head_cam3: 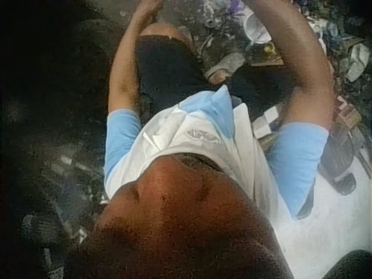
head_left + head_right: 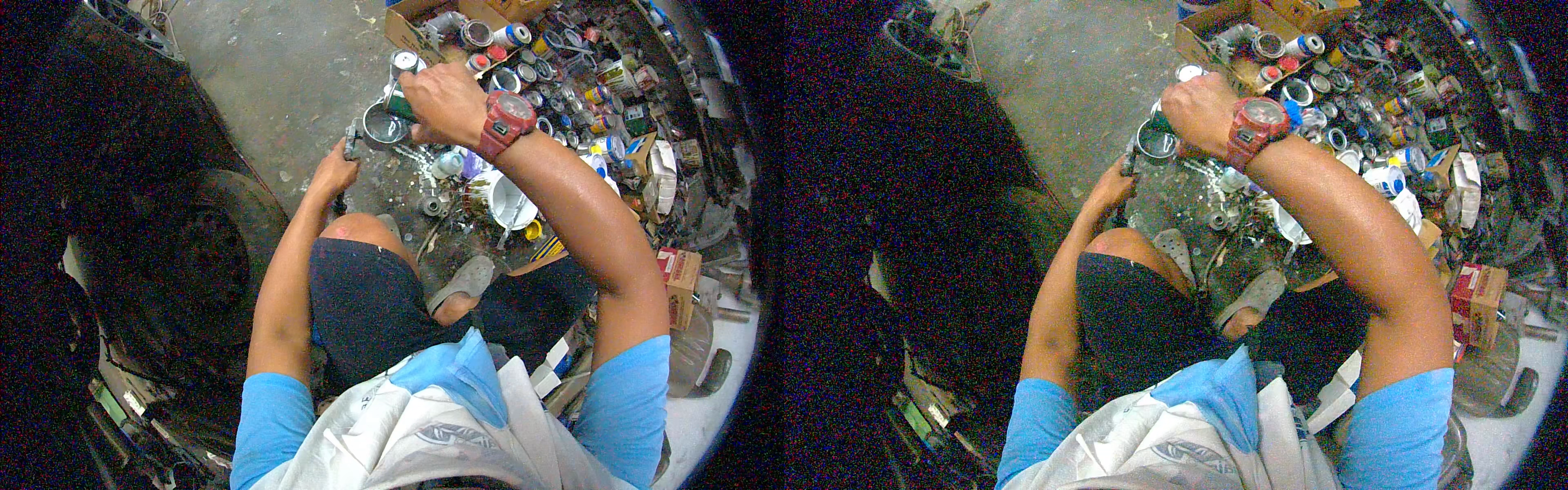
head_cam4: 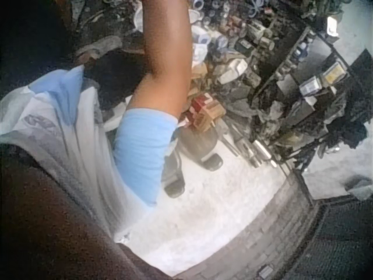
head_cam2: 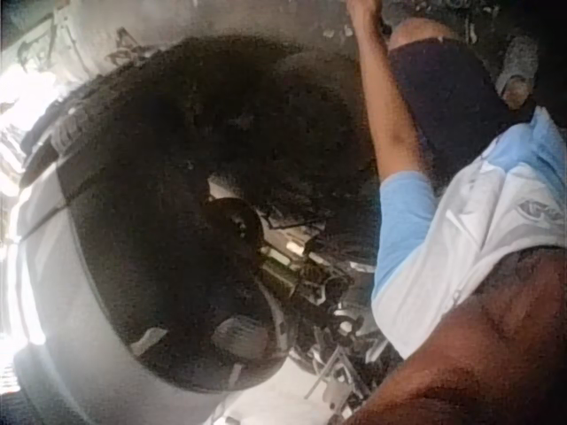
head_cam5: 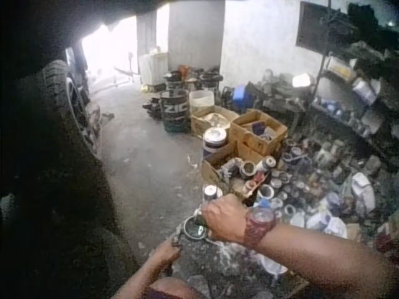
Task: The person sits on the floor and uses a metal rod to open and stir contents in several small paint cans. They then pour paint from one can into another and continue stirring the mixture.
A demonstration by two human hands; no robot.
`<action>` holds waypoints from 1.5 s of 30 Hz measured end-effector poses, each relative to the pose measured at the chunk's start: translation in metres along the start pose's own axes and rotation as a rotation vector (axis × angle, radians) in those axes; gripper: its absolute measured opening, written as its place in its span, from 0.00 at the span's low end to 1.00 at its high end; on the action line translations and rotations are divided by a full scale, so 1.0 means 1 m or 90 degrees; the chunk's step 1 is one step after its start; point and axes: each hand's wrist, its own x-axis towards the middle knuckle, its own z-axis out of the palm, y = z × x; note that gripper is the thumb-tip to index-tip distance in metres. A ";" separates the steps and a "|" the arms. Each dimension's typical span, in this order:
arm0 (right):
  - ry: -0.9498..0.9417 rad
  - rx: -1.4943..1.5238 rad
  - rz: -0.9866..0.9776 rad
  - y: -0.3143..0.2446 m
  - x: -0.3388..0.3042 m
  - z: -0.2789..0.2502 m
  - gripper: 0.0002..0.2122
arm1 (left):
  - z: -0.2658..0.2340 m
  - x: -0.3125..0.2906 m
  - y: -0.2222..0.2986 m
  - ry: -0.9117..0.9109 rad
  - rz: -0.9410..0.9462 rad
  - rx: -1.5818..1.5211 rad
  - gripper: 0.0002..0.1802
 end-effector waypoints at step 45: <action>0.358 0.597 0.865 -0.101 -0.046 0.294 0.29 | -0.029 -0.019 -0.029 -0.006 -0.037 -0.233 0.15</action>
